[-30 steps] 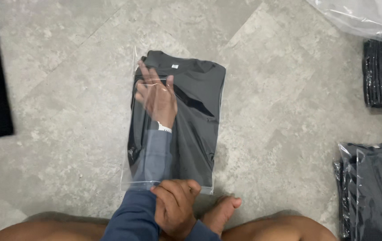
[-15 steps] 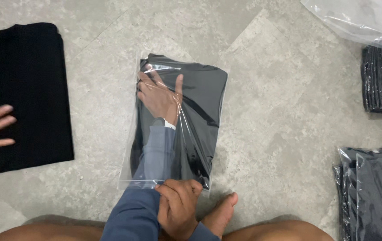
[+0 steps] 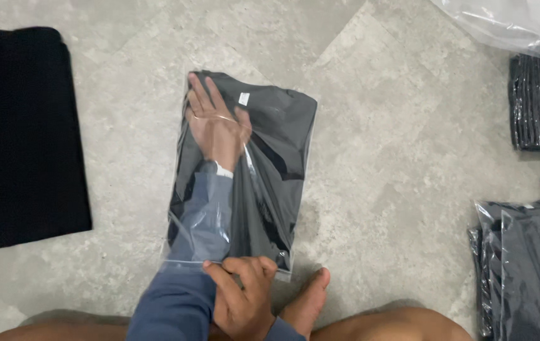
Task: The person places folded black shirts into clear plastic bags and seals them by hand.
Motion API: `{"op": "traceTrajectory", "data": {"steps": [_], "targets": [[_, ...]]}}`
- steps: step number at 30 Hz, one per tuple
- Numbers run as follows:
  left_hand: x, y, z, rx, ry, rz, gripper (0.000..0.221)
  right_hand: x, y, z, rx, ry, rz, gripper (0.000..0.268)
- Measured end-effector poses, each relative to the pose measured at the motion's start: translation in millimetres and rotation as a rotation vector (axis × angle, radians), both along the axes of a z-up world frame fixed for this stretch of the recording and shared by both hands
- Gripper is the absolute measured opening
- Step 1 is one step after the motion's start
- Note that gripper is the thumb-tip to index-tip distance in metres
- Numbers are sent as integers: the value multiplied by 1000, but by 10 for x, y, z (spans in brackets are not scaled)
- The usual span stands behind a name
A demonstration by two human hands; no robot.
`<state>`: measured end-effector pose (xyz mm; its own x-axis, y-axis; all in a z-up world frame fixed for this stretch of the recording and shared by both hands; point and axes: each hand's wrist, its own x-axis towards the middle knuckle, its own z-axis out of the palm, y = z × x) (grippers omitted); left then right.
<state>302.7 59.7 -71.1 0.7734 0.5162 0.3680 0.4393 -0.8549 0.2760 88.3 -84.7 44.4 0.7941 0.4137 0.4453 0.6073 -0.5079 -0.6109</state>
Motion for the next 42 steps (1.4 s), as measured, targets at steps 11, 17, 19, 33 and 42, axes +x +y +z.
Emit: {"op": "traceTrajectory", "data": {"steps": [11,17,19,33,42], "targets": [[-127,89,53,-10,-212,-162,58,47,8,216,119,-58,20,36],[-602,45,-56,17,-15,-297,56,151,-316,-95,-36,176,-427,29],[-651,35,62,13,-52,-304,58,161,-420,-428,-157,312,-459,39],[-2220,-815,396,-64,398,-425,103,372,-825,-964,239,945,-783,48],[-2007,-739,547,-78,505,-374,98,248,-988,-754,-75,1000,-733,38]]}}
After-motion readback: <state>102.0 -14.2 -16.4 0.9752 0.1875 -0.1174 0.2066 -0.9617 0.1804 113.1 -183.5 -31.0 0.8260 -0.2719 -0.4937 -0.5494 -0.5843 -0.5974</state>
